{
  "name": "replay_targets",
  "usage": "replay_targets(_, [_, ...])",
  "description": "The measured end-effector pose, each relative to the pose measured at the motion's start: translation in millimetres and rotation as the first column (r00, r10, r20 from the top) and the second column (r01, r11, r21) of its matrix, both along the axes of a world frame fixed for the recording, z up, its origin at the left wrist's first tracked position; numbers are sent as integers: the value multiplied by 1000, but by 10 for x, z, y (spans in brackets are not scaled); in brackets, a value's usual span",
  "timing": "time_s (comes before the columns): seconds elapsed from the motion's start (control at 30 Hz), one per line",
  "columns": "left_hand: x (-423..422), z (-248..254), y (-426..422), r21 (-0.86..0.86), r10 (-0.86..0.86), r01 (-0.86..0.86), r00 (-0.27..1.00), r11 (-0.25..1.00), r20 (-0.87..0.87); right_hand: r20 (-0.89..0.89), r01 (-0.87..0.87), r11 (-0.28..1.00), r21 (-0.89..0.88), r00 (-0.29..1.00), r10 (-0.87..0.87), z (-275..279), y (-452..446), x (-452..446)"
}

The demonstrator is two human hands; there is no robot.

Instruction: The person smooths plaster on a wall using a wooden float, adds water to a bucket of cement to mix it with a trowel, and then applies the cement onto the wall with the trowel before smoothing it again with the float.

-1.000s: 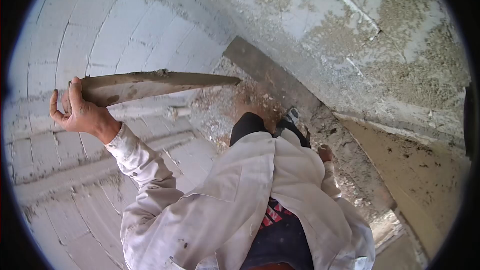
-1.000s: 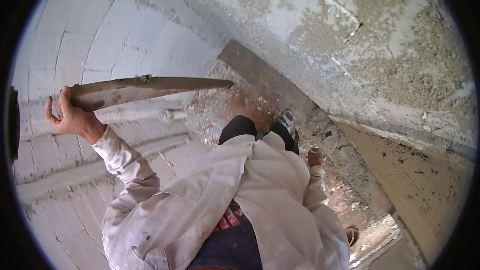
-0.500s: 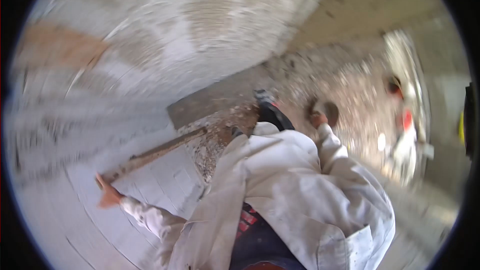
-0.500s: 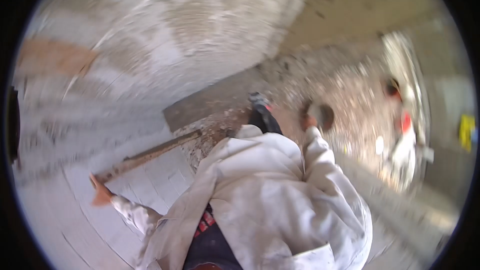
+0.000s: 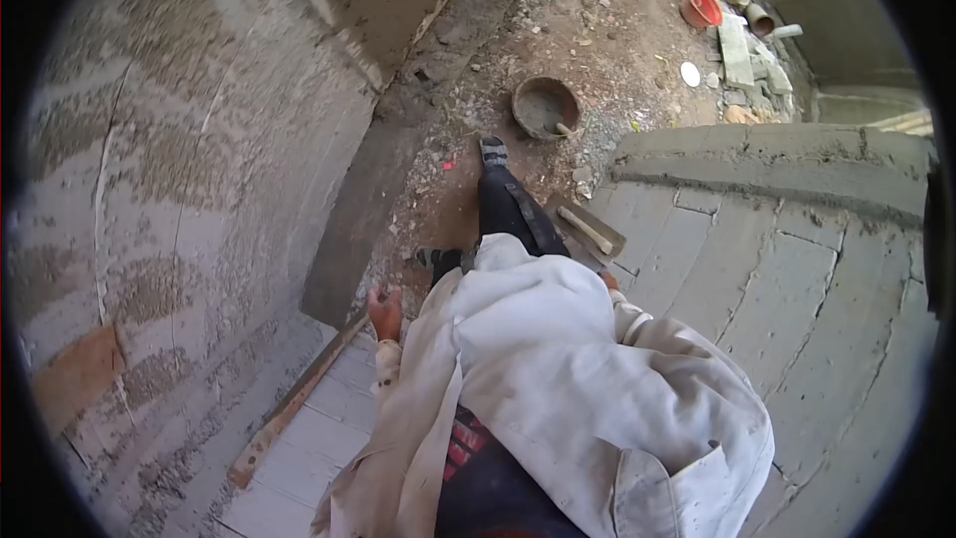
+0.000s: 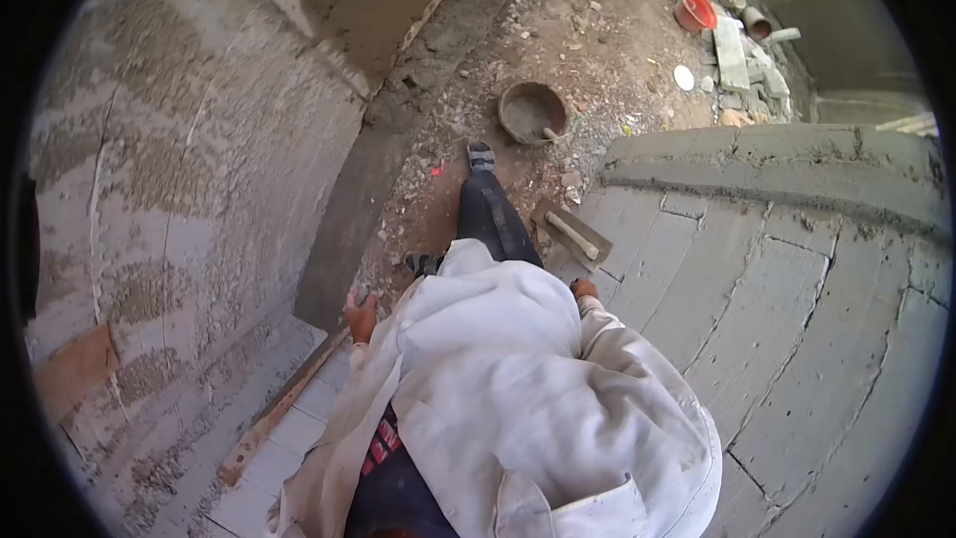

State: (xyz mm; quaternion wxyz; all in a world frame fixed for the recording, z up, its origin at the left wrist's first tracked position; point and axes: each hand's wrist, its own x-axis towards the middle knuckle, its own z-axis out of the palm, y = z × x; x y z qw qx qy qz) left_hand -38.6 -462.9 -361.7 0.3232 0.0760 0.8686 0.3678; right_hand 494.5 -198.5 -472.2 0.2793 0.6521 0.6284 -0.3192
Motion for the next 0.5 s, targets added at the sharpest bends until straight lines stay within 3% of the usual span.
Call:
replay_targets(0.03, [-45,587,484,30,-43,44,999,999,-30,-24,11,1000,18,1000,-11,-94,157,-40])
replay_targets(0.07, [-90,631,595,63,-15,14,1000,998,3,-11,166,980,106,986,-166,186,334,-426])
replay_targets(0.1, [-135,676,707,94,14,-17,999,995,36,-136,108,990,86,986,-96,424,576,-619])
replay_targets(0.17, [-441,92,459,-212,-199,162,965,964,-169,-355,207,941,268,929,-104,914,1131,-1110])
replay_targets(0.23, [-589,51,446,-360,-246,154,943,920,-225,-345,352,934,58,885,-312,779,1729,-1169])
replay_targets(0.27, [-718,8,427,-480,-317,186,926,857,-206,-383,404,904,138,864,-327,115,1850,-971])
replay_targets(0.3, [-854,-10,422,-614,-417,242,895,751,-156,-367,479,877,32,822,-436,460,2094,-1043])
replay_targets(0.37, [-1110,-120,466,-803,-637,385,771,455,9,-329,463,886,25,841,-430,491,2338,-940])
replay_targets(0.4, [-1217,-140,588,-833,-701,410,712,372,37,-359,475,880,-11,819,-447,417,2410,-880])
replay_targets(0.43, [-1289,-138,765,-834,-735,413,678,366,13,-282,449,893,-18,855,-436,283,2415,-813])
replay_targets(0.5, [-984,452,1954,-648,-482,240,848,722,-223,-131,390,920,-49,910,-393,-164,2239,-597])
